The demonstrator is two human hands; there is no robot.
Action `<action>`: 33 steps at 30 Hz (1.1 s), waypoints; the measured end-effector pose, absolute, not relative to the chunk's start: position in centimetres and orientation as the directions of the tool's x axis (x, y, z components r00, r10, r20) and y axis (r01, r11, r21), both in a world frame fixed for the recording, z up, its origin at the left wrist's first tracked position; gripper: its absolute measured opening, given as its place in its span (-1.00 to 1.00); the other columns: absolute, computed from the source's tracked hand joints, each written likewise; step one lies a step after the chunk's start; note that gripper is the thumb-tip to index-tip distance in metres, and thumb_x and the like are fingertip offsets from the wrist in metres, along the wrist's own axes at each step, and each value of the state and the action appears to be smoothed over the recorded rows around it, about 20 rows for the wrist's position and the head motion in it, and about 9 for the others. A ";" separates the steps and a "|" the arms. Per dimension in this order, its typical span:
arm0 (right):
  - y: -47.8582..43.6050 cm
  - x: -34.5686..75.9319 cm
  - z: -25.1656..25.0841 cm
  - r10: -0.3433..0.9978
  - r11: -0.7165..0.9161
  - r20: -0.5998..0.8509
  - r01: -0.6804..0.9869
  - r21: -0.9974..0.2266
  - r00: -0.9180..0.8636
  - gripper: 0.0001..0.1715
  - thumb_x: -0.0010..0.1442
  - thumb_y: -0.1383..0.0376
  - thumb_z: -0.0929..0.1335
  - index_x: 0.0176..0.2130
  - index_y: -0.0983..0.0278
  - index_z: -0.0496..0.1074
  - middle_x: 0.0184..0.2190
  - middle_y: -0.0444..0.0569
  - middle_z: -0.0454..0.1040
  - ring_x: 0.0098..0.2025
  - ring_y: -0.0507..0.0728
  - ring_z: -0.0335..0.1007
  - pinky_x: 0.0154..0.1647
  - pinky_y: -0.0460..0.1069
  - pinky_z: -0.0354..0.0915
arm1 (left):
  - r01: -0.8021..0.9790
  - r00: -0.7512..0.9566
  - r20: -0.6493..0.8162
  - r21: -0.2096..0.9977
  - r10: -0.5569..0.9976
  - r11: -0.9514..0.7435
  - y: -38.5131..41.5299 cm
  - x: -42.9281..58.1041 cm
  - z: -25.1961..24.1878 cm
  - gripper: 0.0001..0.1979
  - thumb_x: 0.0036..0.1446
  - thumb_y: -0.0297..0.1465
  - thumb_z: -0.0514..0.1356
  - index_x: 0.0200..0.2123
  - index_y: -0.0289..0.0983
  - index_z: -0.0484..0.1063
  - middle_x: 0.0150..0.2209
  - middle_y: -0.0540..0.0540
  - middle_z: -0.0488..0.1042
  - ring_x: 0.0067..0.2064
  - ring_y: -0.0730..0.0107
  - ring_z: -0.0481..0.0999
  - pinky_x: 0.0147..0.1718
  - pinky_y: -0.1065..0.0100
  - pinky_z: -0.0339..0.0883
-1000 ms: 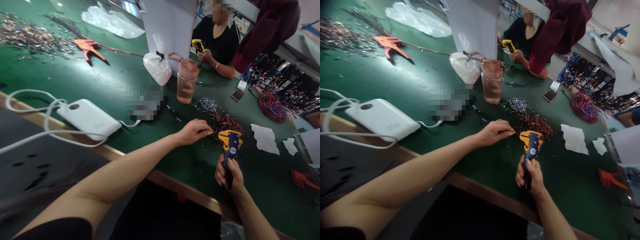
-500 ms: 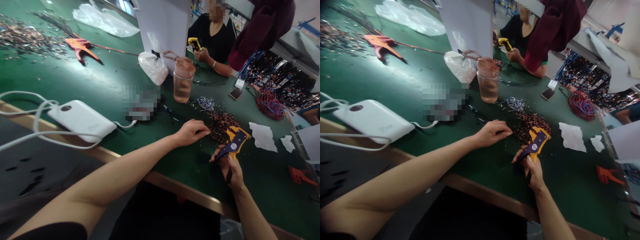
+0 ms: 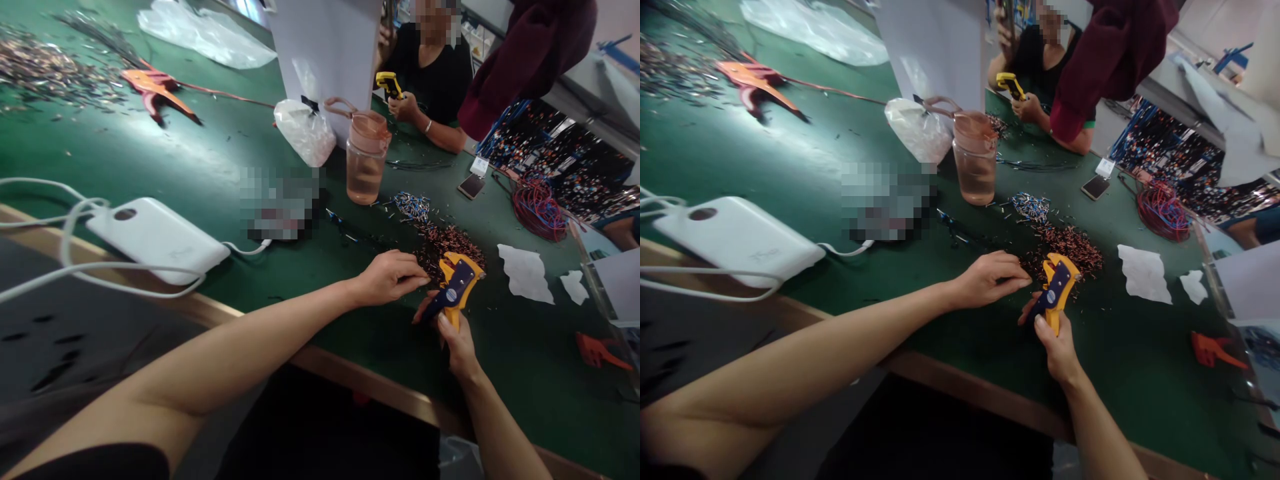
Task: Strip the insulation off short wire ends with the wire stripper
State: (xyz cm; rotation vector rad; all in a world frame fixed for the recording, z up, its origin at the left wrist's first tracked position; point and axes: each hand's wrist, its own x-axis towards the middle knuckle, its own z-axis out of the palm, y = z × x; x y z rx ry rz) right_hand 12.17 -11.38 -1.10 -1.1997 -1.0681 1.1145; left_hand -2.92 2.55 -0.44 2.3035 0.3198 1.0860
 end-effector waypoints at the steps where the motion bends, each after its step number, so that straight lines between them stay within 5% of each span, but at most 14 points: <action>1: -11.4 12.2 -1.1 0.989 0.035 0.024 -0.070 -0.997 0.146 -0.60 0.17 0.07 0.37 -0.08 0.26 0.38 -0.33 -0.03 0.46 -0.32 0.17 0.40 -0.23 0.08 0.31 | -0.026 0.650 0.628 0.582 0.429 -0.812 2.5 -2.9 -0.5 -0.75 0.25 -0.35 0.07 -0.35 -0.31 0.51 -0.48 -0.03 0.50 -0.44 0.49 0.44 -0.35 0.42 0.25; 5: -11.5 12.1 -1.4 0.984 0.028 0.013 -0.079 -0.996 0.180 -0.63 0.17 0.09 0.38 -0.11 0.27 0.39 -0.35 -0.04 0.45 -0.34 0.14 0.40 -0.23 0.07 0.32 | -0.034 0.661 0.624 0.580 0.417 -0.814 2.3 -2.7 -0.7 -0.74 0.25 -0.34 0.07 -0.35 -0.30 0.51 -0.48 -0.04 0.50 -0.43 0.48 0.45 -0.35 0.41 0.24; 19: -12.0 11.4 -1.8 0.947 -0.084 -0.125 -0.148 -0.985 0.297 -0.59 0.11 0.01 0.42 -0.32 0.28 0.31 -0.66 -0.24 0.29 -0.74 -0.04 0.18 -0.71 -0.13 0.11 | -0.075 0.660 0.646 0.564 0.383 -0.822 2.5 -2.7 -0.8 -0.75 0.25 -0.35 0.08 -0.35 -0.32 0.52 -0.46 -0.06 0.51 -0.41 0.48 0.45 -0.34 0.42 0.22; 26: -11.6 12.2 -1.3 0.986 -0.020 -0.086 -0.411 -0.911 0.142 -0.65 0.14 0.08 0.40 -0.17 0.26 0.39 -0.44 -0.10 0.37 -0.46 0.09 0.34 -0.38 0.03 0.30 | -0.016 0.641 0.630 0.581 0.438 -0.814 3.1 -3.0 -0.9 -0.74 0.26 -0.32 0.06 -0.34 -0.29 0.50 -0.45 -0.05 0.51 -0.40 0.48 0.46 -0.32 0.41 0.24; 33: -11.9 13.3 -0.4 0.985 -0.170 -0.157 -0.519 -0.838 -0.070 -0.55 0.11 0.06 0.39 -0.08 0.27 0.39 -0.31 0.01 0.40 -0.33 0.18 0.35 -0.26 0.12 0.31 | 0.049 0.561 0.656 0.583 0.505 -0.811 4.3 -3.5 -0.6 -0.74 0.28 -0.31 0.05 -0.32 -0.29 0.49 -0.42 -0.05 0.52 -0.37 0.47 0.46 -0.32 0.39 0.25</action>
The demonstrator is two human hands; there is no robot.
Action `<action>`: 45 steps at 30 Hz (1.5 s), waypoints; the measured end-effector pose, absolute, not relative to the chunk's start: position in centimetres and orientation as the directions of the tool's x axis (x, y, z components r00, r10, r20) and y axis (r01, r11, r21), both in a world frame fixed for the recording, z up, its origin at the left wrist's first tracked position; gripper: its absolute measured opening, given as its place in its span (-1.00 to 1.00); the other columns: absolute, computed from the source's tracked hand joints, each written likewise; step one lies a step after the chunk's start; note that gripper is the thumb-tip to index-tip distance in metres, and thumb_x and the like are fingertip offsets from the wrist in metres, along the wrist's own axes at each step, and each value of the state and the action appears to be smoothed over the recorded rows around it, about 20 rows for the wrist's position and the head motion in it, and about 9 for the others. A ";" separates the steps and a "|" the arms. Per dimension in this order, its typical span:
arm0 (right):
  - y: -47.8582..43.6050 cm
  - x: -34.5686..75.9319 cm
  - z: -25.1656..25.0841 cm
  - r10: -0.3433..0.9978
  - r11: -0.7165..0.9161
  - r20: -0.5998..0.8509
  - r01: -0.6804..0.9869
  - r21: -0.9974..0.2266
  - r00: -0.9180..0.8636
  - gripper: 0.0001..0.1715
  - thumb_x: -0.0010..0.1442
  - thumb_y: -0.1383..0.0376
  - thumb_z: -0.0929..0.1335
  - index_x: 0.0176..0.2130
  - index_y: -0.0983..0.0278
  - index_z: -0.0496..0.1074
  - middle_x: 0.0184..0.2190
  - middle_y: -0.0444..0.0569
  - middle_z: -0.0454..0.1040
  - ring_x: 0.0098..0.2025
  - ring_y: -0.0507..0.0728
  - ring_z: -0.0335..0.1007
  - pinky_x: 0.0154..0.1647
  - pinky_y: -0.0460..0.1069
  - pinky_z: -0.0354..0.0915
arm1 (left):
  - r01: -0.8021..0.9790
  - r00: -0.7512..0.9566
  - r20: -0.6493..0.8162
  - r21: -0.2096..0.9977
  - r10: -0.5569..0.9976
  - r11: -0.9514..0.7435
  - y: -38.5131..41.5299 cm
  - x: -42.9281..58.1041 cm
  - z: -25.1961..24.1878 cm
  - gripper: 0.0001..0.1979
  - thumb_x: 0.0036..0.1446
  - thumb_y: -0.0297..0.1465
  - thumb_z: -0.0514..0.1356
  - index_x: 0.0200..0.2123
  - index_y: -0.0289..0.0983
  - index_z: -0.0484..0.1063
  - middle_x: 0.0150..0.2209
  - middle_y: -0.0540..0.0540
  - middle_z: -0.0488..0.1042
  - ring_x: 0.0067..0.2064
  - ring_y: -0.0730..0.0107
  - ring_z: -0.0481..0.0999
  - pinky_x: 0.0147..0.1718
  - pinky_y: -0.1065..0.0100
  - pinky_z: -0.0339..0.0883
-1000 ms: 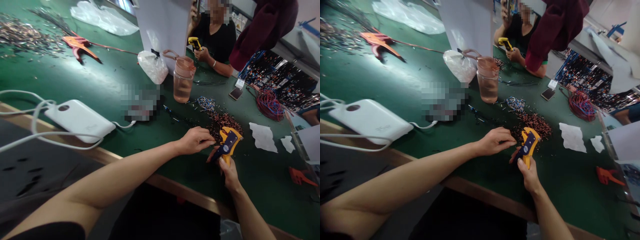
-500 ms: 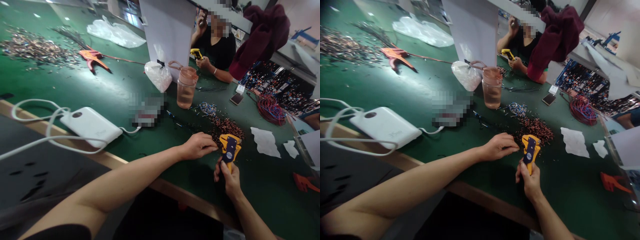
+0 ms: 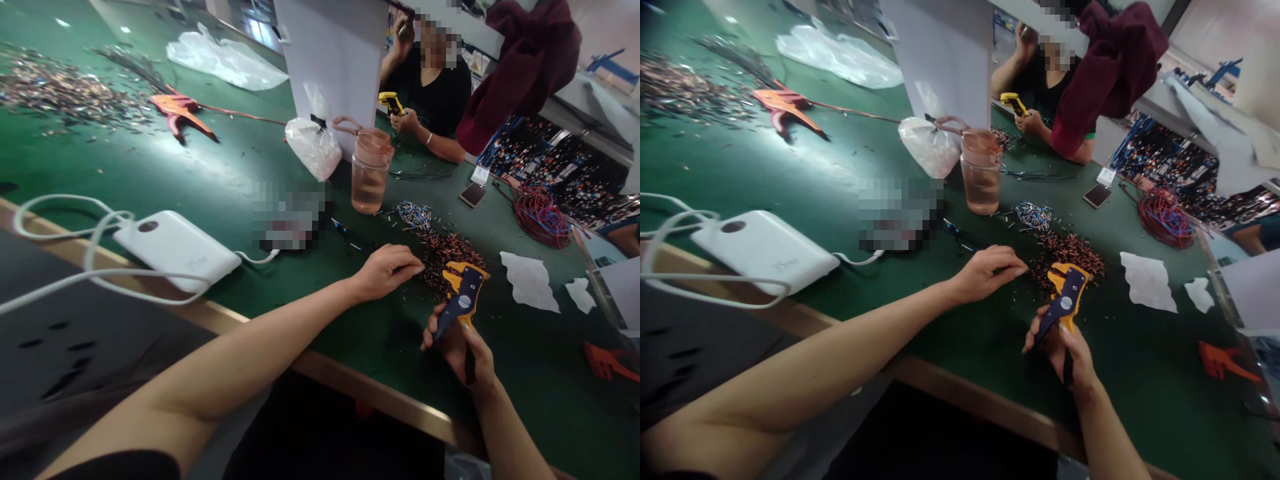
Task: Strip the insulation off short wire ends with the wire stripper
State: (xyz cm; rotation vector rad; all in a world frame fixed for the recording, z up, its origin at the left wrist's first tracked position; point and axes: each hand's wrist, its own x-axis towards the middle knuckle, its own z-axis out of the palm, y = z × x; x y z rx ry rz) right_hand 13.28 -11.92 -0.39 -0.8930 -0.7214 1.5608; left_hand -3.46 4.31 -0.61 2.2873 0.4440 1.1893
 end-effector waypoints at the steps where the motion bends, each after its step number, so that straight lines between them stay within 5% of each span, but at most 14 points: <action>1: -12.0 13.3 -0.4 0.981 -0.193 -0.167 -0.529 -0.826 -0.097 -0.54 0.11 0.06 0.38 -0.08 0.28 0.39 -0.31 0.01 0.40 -0.33 0.19 0.36 -0.26 0.12 0.31 | 0.055 0.558 0.655 0.584 0.510 -0.810 4.4 -3.5 -0.6 -0.74 0.28 -0.31 0.06 -0.31 -0.29 0.49 -0.42 -0.05 0.52 -0.37 0.47 0.46 -0.32 0.39 0.24; 12: -12.1 12.6 -0.1 0.958 -0.271 -0.172 -0.533 -0.802 -0.228 -0.44 0.00 -0.02 0.43 -0.11 0.27 0.40 -0.36 -0.02 0.41 -0.40 0.16 0.37 -0.31 0.10 0.33 | 0.065 0.624 0.593 0.610 0.509 -0.790 4.6 -3.5 -0.6 -0.75 0.28 -0.30 0.05 -0.31 -0.27 0.47 -0.36 -0.05 0.53 -0.31 0.46 0.47 -0.24 0.36 0.22; 18: -12.4 12.5 -0.7 0.963 -0.257 -0.159 -0.577 -0.775 -0.216 -0.56 0.11 0.05 0.39 -0.12 0.29 0.40 -0.40 -0.05 0.41 -0.46 0.10 0.36 -0.40 0.03 0.34 | 0.057 0.641 0.583 0.613 0.500 -0.788 4.3 -3.6 -0.4 -0.76 0.28 -0.31 0.05 -0.30 -0.28 0.47 -0.37 -0.05 0.52 -0.31 0.46 0.46 -0.22 0.35 0.20; 29: -12.7 12.0 -0.7 0.975 -0.220 -0.177 -0.501 -0.837 -0.132 -0.64 0.12 0.02 0.38 -0.28 0.25 0.32 -0.55 -0.16 0.31 -0.63 0.01 0.21 -0.60 -0.04 0.30 | 0.043 0.650 0.575 0.624 0.496 -0.781 4.4 -3.6 -0.4 -0.76 0.27 -0.30 0.06 -0.28 -0.26 0.48 -0.37 -0.04 0.52 -0.32 0.46 0.46 -0.21 0.35 0.21; 34: -12.6 12.2 -0.7 0.989 -0.139 -0.143 -0.504 -0.853 -0.032 -0.72 0.19 0.07 0.35 -0.33 0.24 0.33 -0.65 -0.26 0.21 -0.77 -0.08 -0.04 -0.76 -0.15 0.08 | 0.052 0.640 0.582 0.619 0.501 -0.784 4.6 -3.6 -0.6 -0.74 0.27 -0.28 0.06 -0.32 -0.28 0.48 -0.39 -0.05 0.52 -0.34 0.46 0.46 -0.22 0.35 0.22; 40: -11.9 12.3 0.0 0.988 -0.108 -0.147 -0.501 -0.859 0.039 -0.55 0.05 -0.03 0.40 -0.20 0.23 0.40 -0.47 -0.09 0.35 -0.50 0.10 0.31 -0.43 0.05 0.36 | 0.073 0.621 0.593 0.608 0.513 -0.791 4.8 -3.6 -0.7 -0.73 0.27 -0.27 0.05 -0.32 -0.27 0.48 -0.38 -0.05 0.53 -0.33 0.46 0.48 -0.22 0.35 0.24; 45: -11.6 12.8 -0.4 0.987 -0.013 -0.087 -0.469 -0.883 0.136 -0.58 0.09 0.01 0.39 -0.13 0.20 0.41 -0.35 -0.03 0.39 -0.34 0.17 0.36 -0.22 0.13 0.34 | 0.068 0.614 0.608 0.594 0.503 -0.802 4.7 -3.6 -0.6 -0.73 0.27 -0.28 0.05 -0.33 -0.28 0.49 -0.41 -0.05 0.53 -0.36 0.47 0.46 -0.24 0.35 0.25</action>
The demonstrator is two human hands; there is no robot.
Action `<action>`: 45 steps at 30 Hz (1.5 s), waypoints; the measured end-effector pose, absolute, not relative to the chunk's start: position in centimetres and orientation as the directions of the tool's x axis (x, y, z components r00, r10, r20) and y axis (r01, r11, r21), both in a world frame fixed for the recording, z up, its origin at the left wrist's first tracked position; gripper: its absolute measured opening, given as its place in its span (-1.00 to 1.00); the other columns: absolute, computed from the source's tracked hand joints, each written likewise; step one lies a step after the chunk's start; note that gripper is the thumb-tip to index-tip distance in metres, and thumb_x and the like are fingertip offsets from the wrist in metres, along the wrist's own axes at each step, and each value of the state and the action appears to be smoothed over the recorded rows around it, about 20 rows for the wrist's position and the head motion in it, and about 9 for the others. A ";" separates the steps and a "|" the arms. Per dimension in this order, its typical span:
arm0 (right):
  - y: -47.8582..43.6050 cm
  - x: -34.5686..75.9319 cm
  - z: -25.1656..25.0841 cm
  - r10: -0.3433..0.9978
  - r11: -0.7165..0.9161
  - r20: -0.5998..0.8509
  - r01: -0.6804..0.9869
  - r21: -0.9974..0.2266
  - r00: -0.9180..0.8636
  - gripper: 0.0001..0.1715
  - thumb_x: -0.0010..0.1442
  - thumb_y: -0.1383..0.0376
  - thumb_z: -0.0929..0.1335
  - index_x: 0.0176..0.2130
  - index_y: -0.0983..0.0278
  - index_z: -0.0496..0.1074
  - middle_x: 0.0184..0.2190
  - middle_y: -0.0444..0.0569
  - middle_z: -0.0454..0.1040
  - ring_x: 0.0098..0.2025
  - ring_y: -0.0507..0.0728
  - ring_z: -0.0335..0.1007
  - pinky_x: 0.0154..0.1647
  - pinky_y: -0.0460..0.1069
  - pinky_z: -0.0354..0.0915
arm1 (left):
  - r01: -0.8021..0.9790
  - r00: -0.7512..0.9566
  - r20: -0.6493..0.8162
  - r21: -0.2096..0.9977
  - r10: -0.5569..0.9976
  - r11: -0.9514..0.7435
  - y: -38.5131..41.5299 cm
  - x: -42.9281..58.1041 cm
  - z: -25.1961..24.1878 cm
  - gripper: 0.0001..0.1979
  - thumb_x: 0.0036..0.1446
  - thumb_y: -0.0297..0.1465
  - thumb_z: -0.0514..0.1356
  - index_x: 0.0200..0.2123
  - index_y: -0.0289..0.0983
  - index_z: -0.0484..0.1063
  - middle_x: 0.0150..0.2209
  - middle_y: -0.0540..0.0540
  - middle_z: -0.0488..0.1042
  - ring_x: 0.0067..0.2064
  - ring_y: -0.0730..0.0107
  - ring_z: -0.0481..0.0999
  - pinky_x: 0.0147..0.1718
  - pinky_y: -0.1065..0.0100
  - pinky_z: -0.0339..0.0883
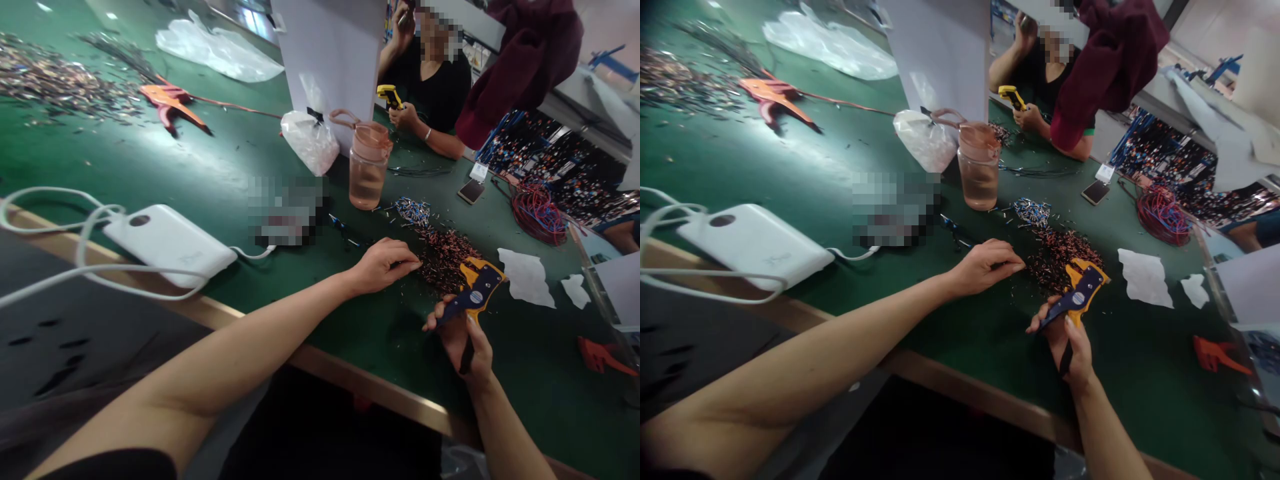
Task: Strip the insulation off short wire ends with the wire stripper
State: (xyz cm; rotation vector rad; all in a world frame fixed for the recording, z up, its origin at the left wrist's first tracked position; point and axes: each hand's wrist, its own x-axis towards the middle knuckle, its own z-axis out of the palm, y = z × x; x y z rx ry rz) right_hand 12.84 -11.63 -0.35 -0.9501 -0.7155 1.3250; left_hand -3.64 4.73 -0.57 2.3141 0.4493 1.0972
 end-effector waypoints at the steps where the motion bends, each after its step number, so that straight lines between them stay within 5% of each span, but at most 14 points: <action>1: -11.6 12.9 -0.5 0.989 -0.009 -0.076 -0.450 -0.893 0.130 -0.58 0.10 0.01 0.38 -0.12 0.20 0.40 -0.34 -0.03 0.39 -0.33 0.18 0.36 -0.21 0.14 0.33 | 0.075 0.618 0.603 0.594 0.505 -0.801 4.7 -3.6 -0.6 -0.73 0.27 -0.28 0.06 -0.34 -0.28 0.49 -0.42 -0.05 0.52 -0.37 0.47 0.46 -0.25 0.36 0.24; 10: -11.6 12.3 -1.1 0.997 -0.017 -0.036 -0.283 -0.959 0.062 -0.54 0.13 0.05 0.38 -0.07 0.25 0.36 -0.30 0.01 0.43 -0.31 0.20 0.38 -0.17 0.14 0.31 | 0.038 0.662 0.587 0.594 0.466 -0.804 3.4 -3.2 -0.8 -0.72 0.25 -0.31 0.05 -0.36 -0.29 0.51 -0.48 -0.05 0.50 -0.42 0.47 0.44 -0.27 0.37 0.24; 29: -11.6 12.4 -1.5 0.994 -0.031 -0.059 -0.263 -0.964 0.097 -0.61 0.15 0.07 0.37 -0.11 0.25 0.39 -0.33 -0.02 0.39 -0.33 0.18 0.36 -0.22 0.13 0.33 | -0.100 0.706 0.631 0.537 0.320 -0.838 2.4 -2.9 -0.4 -0.76 0.25 -0.37 0.06 -0.34 -0.28 0.51 -0.45 -0.05 0.54 -0.40 0.47 0.46 -0.26 0.36 0.23; 41: -12.0 11.8 -1.4 0.966 -0.054 -0.135 -0.342 -0.938 0.219 -0.70 0.15 0.10 0.42 -0.35 0.27 0.36 -0.65 -0.24 0.30 -0.74 -0.04 0.18 -0.73 -0.13 0.16 | -0.120 0.697 0.650 0.520 0.301 -0.846 2.5 -2.9 -0.5 -0.78 0.25 -0.37 0.08 -0.33 -0.29 0.51 -0.44 -0.05 0.54 -0.39 0.47 0.45 -0.25 0.37 0.22; 45: -11.7 11.8 -0.8 0.971 -0.031 -0.127 -0.423 -0.906 0.200 -0.69 0.12 0.08 0.43 -0.29 0.27 0.40 -0.58 -0.19 0.34 -0.63 0.00 0.29 -0.59 -0.08 0.27 | -0.100 0.694 0.639 0.542 0.332 -0.834 2.9 -3.1 -0.6 -0.76 0.25 -0.35 0.07 -0.34 -0.29 0.50 -0.45 -0.05 0.53 -0.40 0.47 0.45 -0.24 0.36 0.23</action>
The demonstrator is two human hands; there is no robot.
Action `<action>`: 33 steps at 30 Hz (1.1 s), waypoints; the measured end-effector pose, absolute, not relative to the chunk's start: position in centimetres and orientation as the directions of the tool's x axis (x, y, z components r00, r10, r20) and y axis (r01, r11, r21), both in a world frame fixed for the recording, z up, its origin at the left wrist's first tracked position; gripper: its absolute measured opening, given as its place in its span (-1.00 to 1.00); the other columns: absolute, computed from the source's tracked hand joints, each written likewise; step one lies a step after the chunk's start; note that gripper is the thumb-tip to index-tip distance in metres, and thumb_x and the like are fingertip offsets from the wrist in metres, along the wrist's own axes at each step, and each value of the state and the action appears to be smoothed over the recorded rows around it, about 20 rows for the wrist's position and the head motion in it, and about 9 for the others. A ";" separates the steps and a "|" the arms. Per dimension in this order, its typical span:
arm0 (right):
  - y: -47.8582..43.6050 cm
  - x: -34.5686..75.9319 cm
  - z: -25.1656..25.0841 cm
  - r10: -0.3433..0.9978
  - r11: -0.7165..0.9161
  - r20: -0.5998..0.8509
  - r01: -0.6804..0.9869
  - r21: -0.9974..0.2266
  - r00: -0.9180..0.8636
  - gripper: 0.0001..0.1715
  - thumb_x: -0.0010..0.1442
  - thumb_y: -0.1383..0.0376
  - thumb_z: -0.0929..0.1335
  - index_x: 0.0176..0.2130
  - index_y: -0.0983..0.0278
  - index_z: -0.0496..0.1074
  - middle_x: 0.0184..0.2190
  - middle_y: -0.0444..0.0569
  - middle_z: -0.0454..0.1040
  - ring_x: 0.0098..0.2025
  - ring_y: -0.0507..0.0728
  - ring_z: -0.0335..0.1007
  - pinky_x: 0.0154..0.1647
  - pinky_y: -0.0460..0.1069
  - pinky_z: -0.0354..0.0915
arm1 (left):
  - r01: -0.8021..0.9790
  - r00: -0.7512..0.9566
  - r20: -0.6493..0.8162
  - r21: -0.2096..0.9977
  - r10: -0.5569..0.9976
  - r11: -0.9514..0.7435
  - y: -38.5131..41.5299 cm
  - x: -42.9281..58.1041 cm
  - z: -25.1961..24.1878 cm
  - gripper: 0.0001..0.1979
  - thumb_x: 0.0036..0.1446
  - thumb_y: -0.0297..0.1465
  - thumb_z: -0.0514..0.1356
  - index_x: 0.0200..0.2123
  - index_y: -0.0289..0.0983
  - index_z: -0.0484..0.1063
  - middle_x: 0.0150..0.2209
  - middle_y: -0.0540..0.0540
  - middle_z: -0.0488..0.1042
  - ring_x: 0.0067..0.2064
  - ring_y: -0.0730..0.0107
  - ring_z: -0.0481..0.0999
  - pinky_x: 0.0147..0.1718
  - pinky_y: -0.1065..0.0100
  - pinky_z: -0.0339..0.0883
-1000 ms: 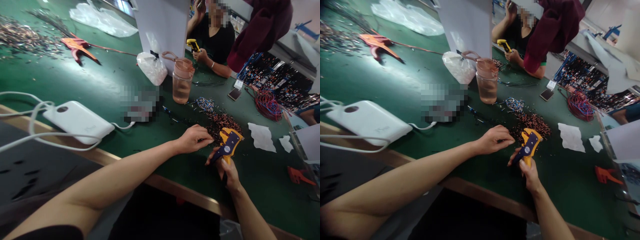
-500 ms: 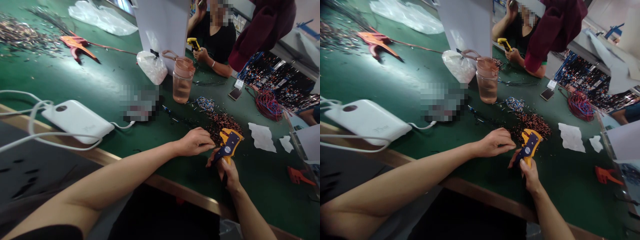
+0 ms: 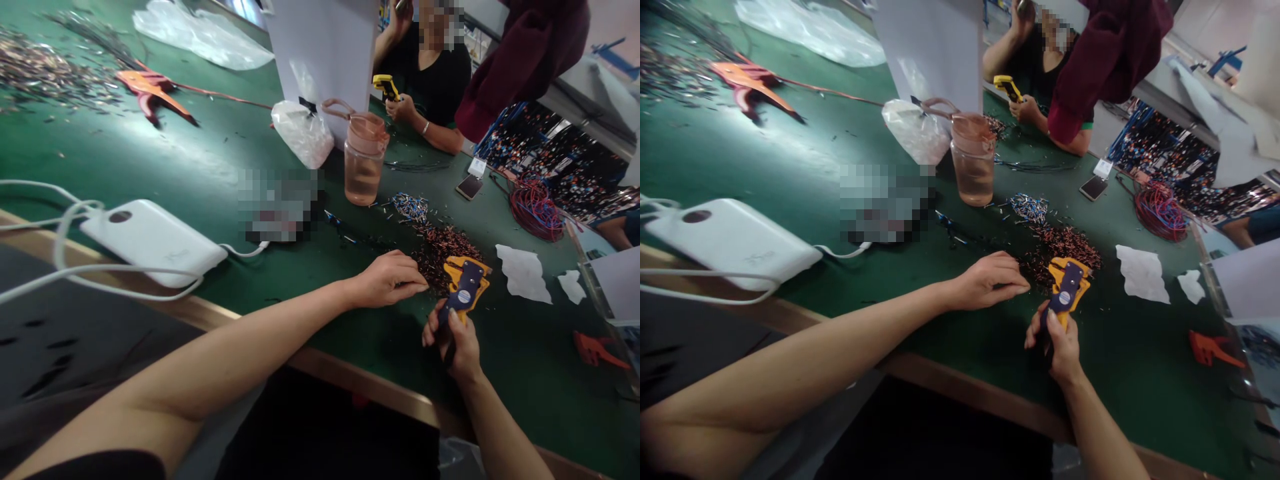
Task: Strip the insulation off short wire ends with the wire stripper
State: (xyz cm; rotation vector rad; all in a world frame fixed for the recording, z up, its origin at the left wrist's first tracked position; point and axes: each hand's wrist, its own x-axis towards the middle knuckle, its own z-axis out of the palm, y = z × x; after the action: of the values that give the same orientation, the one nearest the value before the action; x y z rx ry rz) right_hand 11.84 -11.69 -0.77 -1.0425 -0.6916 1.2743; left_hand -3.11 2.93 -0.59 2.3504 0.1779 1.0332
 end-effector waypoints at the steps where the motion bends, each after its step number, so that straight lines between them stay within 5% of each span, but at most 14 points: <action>1: -11.6 11.9 -0.6 0.977 -0.032 -0.124 -0.451 -0.892 0.176 -0.67 0.11 0.07 0.43 -0.26 0.27 0.42 -0.54 -0.16 0.36 -0.57 0.02 0.32 -0.52 -0.05 0.30 | -0.084 0.692 0.632 0.552 0.350 -0.830 3.1 -3.2 -0.6 -0.76 0.26 -0.34 0.07 -0.34 -0.29 0.50 -0.45 -0.06 0.53 -0.40 0.47 0.45 -0.24 0.36 0.23; 11: -12.4 13.4 -0.8 0.979 -0.200 -0.183 -0.546 -0.813 -0.086 -0.56 0.12 0.06 0.37 -0.06 0.24 0.42 -0.31 0.02 0.42 -0.31 0.21 0.36 -0.22 0.12 0.29 | 0.013 0.589 0.615 0.642 0.525 -0.767 4.4 -3.4 -0.6 -0.75 0.26 -0.32 0.08 -0.31 -0.32 0.50 -0.40 -0.09 0.52 -0.34 0.44 0.47 -0.26 0.38 0.25; 20: -12.6 13.0 0.0 0.958 -0.283 -0.255 -0.580 -0.764 -0.132 -0.55 0.09 0.04 0.38 -0.09 0.22 0.43 -0.33 0.02 0.40 -0.34 0.21 0.33 -0.24 0.11 0.26 | 0.029 0.619 0.566 0.676 0.544 -0.736 5.1 -3.3 -1.1 -0.76 0.26 -0.31 0.09 -0.30 -0.30 0.51 -0.36 -0.11 0.54 -0.30 0.42 0.49 -0.21 0.37 0.25; 33: -12.3 13.1 -0.6 0.964 -0.256 -0.167 -0.566 -0.784 -0.206 -0.49 0.08 0.01 0.40 -0.07 0.28 0.40 -0.32 0.01 0.41 -0.36 0.17 0.37 -0.27 0.10 0.32 | 0.024 0.647 0.570 0.648 0.506 -0.761 5.1 -3.6 -0.9 -0.73 0.27 -0.27 0.06 -0.29 -0.28 0.50 -0.37 -0.08 0.52 -0.30 0.43 0.47 -0.22 0.35 0.24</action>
State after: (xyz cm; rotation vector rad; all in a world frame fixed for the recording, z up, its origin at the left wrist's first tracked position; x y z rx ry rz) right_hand 13.06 -12.32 -0.60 -0.8018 -0.7065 1.7111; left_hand -3.61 5.08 -0.93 2.2558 0.4104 1.0314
